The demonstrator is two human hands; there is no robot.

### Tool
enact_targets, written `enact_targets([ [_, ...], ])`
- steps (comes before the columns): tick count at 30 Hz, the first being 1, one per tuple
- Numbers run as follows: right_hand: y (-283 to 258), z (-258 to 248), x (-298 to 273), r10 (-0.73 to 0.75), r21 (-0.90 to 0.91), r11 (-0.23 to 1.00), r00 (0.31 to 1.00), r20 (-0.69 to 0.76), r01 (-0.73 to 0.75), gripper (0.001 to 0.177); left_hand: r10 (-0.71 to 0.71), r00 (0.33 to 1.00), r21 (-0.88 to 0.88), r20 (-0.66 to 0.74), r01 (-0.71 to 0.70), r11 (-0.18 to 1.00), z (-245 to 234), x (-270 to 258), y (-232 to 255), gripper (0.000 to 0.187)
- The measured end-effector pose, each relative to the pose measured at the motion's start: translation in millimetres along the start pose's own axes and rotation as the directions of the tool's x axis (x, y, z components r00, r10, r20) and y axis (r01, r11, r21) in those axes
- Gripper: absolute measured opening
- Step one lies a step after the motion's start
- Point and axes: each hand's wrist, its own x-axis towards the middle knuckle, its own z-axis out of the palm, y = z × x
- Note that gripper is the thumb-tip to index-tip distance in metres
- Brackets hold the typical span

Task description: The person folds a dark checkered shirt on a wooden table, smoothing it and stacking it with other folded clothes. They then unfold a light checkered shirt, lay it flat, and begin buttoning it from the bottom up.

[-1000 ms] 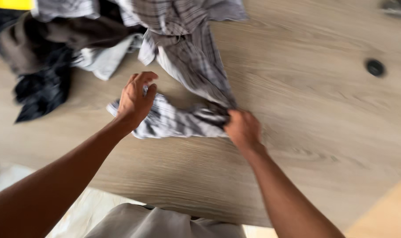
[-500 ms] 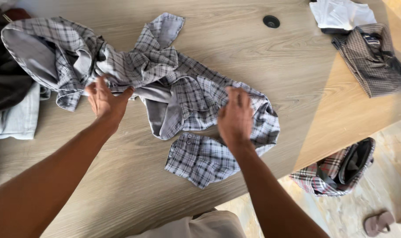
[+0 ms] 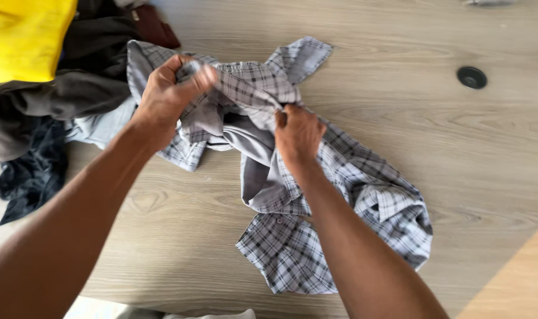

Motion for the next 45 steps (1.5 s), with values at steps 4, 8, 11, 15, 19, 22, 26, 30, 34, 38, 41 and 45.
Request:
enact_targets([
  [4,10,-23,15,-0.141,0.241,0.959,0.989,-0.046,0.148,0.042,0.166,0.976,0.765,-0.139,-0.001,0.644,-37,-14,-12,0.043],
  [8,25,-19,-22,-0.315,0.508,0.856,0.872,0.375,0.090,0.049,0.286,0.866,0.678,-0.411,0.081,0.731,-58,-28,-47,0.026],
  [11,38,-23,-51,-0.389,0.305,0.916,0.770,0.506,0.262,0.057,0.043,0.853,0.499,-0.521,0.263,0.826,-49,-26,-61,0.025],
  [15,32,-59,-56,-0.192,0.758,0.580,0.854,0.484,-0.299,0.046,-0.044,0.947,0.144,-0.317,0.094,0.985,-3,-21,-41,0.031],
  [19,-2,-107,-51,-0.076,0.774,0.581,0.931,0.357,-0.250,0.065,0.072,0.997,0.233,0.041,-0.079,0.969,71,-26,7,0.031],
  [22,-27,-127,-65,-0.255,0.642,0.766,0.908,0.332,-0.020,0.066,0.223,0.878,0.363,0.423,-0.390,0.846,107,-30,42,0.050],
  [26,-38,-149,-81,-0.067,0.797,0.586,0.972,0.226,-0.146,0.035,0.343,0.831,0.232,0.437,-0.473,0.850,95,-33,46,0.080],
  [30,-36,-180,-89,-0.180,0.950,0.154,0.938,0.297,-0.271,0.028,-0.016,0.908,0.651,0.418,-0.287,0.703,50,-34,-15,0.124],
  [34,-27,-221,-85,-0.095,0.991,0.115,0.994,-0.057,0.068,0.038,-0.152,0.980,0.938,0.129,-0.071,0.340,13,-45,-93,0.093],
  [38,-29,-247,-54,-0.263,0.935,-0.356,0.960,-0.092,-0.008,0.045,0.140,0.982,0.992,-0.130,0.129,0.012,-37,-66,-119,0.080],
  [41,-28,-224,-55,-0.039,0.923,0.249,0.949,0.312,-0.293,0.046,-0.415,0.881,0.921,-0.226,0.332,0.203,-64,-76,-100,0.046],
  [45,-43,-170,-74,0.182,0.054,0.949,0.682,0.708,-0.309,0.056,-0.641,0.765,0.982,-0.056,0.160,0.105,-67,-87,-58,0.037],
])
